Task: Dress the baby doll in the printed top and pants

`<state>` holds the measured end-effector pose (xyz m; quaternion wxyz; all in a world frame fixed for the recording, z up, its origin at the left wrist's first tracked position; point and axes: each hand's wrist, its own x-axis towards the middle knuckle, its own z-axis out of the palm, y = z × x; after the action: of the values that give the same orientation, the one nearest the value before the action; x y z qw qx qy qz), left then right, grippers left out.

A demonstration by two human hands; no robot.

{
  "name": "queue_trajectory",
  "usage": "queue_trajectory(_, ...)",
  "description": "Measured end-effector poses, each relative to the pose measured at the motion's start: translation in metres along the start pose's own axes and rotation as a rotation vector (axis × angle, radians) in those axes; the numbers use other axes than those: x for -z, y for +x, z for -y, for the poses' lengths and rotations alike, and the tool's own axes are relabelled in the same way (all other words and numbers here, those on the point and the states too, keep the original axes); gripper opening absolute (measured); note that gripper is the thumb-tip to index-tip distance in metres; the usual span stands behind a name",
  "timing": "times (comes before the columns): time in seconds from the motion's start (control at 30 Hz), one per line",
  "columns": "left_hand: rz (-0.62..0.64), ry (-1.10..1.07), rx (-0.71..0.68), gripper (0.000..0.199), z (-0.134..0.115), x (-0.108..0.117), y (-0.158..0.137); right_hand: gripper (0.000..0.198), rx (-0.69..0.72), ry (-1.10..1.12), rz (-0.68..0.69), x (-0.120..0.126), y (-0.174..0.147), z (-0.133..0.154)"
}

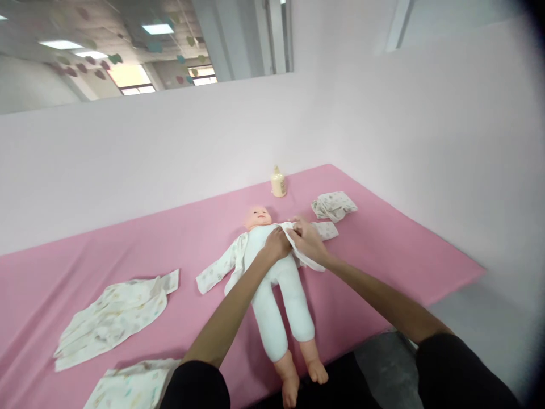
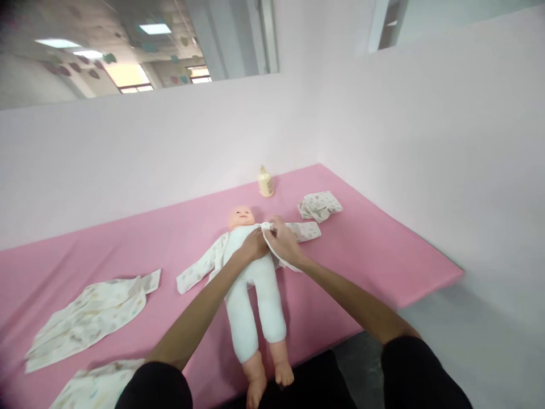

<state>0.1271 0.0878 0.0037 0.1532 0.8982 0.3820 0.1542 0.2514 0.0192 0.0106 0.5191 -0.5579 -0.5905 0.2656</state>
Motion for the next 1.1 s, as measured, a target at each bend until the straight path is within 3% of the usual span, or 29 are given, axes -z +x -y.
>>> queue_trajectory(0.1,-0.027,0.083,0.004,0.041,0.011,0.023,-0.060,0.049,0.078,-0.072,0.100,0.023,-0.027,-0.016)
queue_trajectory(0.17,-0.164,0.111,0.191,0.051,0.021,0.035,-0.106,0.057,0.039,-0.205,0.129,0.038,-0.044,-0.033)
queue_trajectory(0.23,-0.260,0.091,0.424,0.054,0.034,0.039,-0.147,0.051,0.002,-0.337,0.165,0.046,-0.057,-0.051)
queue_trajectory(0.33,-0.222,-0.036,0.679,0.061,0.051,0.033,-0.186,0.030,-0.069,-0.428,0.232,0.043,-0.068,-0.071)
queue_trajectory(0.4,-0.133,-0.129,0.741,0.061,0.060,0.023,-0.194,0.030,-0.110,-0.421,0.291,0.036,-0.070,-0.075)
queue_trajectory(0.5,-0.062,-0.115,0.741,0.040,0.067,0.012,-0.192,0.032,-0.137,-0.352,0.304,0.026,-0.069,-0.068)
queue_trajectory(0.57,-0.071,-0.085,0.736,0.028,0.065,0.011,-0.189,0.030,-0.165,-0.284,0.234,0.022,-0.068,-0.056)
queue_trajectory(0.67,-0.173,-0.118,0.716,0.026,0.048,0.017,-0.187,0.026,-0.134,-0.196,0.072,0.015,-0.068,-0.036)
queue_trajectory(0.73,-0.256,-0.114,0.701,0.027,0.028,0.022,-0.187,0.024,-0.012,-0.181,0.003,0.007,-0.070,-0.023)
queue_trajectory(0.8,-0.245,-0.051,0.668,0.025,0.006,0.023,-0.187,0.023,0.152,-0.227,0.030,-0.003,-0.074,-0.013)
queue_trajectory(0.93,-0.076,0.274,0.402,0.020,-0.021,0.016,-0.192,0.019,0.438,-0.475,0.282,-0.011,-0.084,-0.002)
queue_trajectory(1.0,-0.092,0.380,0.303,0.024,-0.023,0.013,-0.197,0.017,0.470,-0.525,0.324,-0.005,-0.085,-0.002)
queue_trajectory(1.1,-0.183,0.275,0.302,0.021,-0.019,0.015,-0.205,0.005,0.313,-0.483,0.170,0.007,-0.082,-0.007)
